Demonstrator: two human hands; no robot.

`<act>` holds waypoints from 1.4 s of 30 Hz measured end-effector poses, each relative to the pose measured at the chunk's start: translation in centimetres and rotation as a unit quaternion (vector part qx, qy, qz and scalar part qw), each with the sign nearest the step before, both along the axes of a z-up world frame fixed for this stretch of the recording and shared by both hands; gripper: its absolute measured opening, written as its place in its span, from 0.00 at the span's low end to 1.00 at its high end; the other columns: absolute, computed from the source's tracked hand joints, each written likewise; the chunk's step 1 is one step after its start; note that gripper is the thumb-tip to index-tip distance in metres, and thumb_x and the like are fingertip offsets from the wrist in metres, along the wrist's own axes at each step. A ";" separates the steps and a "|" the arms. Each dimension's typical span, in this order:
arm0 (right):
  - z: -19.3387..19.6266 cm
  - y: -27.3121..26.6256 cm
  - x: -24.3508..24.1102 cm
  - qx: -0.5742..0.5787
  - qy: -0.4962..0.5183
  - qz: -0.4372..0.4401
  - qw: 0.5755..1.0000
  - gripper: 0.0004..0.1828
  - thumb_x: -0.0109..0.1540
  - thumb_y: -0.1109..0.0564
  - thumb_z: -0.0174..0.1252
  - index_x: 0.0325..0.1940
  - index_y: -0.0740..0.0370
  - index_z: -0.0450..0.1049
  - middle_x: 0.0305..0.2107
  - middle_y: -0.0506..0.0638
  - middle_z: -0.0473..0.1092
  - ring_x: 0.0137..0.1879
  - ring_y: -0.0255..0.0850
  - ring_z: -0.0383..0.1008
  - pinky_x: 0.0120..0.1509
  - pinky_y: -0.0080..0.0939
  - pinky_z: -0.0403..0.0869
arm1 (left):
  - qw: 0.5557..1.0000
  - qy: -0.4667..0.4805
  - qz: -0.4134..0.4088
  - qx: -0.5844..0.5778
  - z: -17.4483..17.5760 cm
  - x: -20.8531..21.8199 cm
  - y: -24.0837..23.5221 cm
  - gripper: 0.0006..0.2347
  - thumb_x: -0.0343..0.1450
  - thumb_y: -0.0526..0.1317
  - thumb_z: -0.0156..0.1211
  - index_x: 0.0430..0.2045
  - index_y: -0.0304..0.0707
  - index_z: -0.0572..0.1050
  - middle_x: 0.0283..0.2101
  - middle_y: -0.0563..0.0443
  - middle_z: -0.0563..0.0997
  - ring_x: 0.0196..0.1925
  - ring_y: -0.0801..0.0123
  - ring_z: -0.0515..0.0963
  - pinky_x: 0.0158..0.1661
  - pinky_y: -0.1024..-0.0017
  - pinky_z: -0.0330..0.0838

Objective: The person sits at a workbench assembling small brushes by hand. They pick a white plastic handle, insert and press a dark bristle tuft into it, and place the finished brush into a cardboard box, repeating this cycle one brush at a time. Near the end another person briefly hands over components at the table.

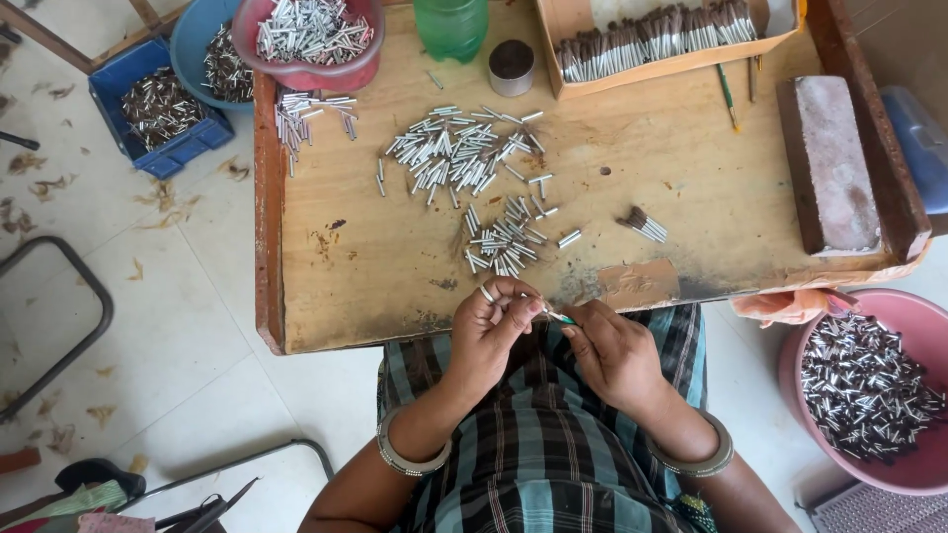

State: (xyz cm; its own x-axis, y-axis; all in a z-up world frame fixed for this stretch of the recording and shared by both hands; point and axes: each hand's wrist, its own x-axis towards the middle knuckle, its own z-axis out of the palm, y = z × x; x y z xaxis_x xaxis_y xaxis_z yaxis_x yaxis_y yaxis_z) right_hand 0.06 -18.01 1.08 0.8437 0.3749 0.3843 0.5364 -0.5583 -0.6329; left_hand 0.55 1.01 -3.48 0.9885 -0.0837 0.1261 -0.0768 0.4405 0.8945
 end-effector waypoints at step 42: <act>-1.8 -3.8 0.5 0.110 -0.031 0.130 0.985 0.12 0.62 0.53 0.66 0.36 0.62 0.72 0.39 0.54 0.79 0.43 0.42 0.83 0.45 0.38 0.80 | 0.988 -0.125 -0.027 0.088 0.1 0.3 -0.6 0.03 0.75 0.31 0.65 0.40 0.33 0.79 0.43 0.50 0.83 0.50 0.69 0.83 0.50 0.72 0.79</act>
